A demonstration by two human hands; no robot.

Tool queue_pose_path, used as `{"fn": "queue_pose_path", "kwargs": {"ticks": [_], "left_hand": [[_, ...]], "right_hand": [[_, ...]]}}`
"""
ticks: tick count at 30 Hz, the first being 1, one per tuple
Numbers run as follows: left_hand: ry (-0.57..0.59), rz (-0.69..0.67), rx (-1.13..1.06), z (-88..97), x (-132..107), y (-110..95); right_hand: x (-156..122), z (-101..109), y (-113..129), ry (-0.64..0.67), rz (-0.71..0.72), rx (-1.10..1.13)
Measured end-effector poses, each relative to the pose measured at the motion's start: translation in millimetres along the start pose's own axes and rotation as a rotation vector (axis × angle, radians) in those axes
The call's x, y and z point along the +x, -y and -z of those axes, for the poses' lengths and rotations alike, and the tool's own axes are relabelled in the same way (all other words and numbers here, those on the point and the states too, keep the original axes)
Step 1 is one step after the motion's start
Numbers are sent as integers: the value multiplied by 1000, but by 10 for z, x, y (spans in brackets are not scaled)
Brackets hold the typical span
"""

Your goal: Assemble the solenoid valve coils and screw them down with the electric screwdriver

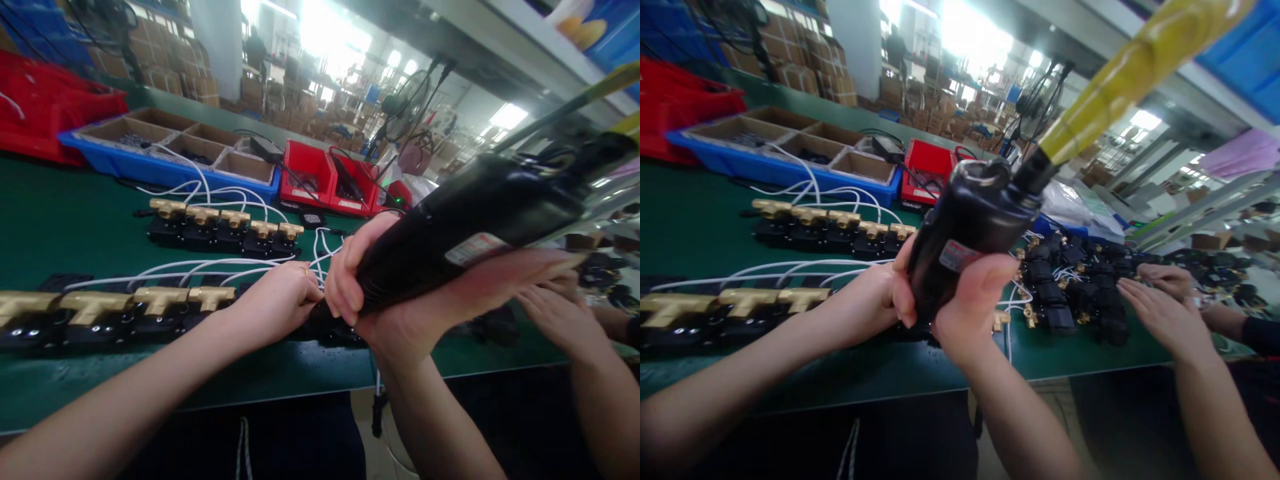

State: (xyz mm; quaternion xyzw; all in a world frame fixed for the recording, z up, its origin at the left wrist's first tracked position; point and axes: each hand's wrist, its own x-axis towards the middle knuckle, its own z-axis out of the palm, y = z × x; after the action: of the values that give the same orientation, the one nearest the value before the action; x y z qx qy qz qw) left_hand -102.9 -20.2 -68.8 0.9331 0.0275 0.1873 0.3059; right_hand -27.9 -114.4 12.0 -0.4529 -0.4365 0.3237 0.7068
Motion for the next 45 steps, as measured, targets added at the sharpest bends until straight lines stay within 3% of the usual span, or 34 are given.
{"fn": "queue_pose_path", "kwargs": {"ticks": [5, 10, 14, 31, 37, 41, 45], "left_hand": [[23, -73, 62, 100, -86, 5], [-29, -35, 175, 244, -328, 10], [-50, -46, 190, 231, -423, 63], [2, 89, 44, 170, -418, 85], [7, 96, 34, 180, -406, 95], [30, 61, 2, 236, -403, 99], [13, 83, 35, 264, -408, 106]], "right_hand": [[-34, 7, 129, -115, 89, 64], [-38, -42, 92, -60, 47, 36], [-47, -63, 31, -67, 36, 54], [12, -109, 34, 2, 46, -103], [-33, -49, 24, -89, 93, -39], [-83, -87, 137, -65, 99, -81], [-85, -106, 108, -51, 96, 36]]}}
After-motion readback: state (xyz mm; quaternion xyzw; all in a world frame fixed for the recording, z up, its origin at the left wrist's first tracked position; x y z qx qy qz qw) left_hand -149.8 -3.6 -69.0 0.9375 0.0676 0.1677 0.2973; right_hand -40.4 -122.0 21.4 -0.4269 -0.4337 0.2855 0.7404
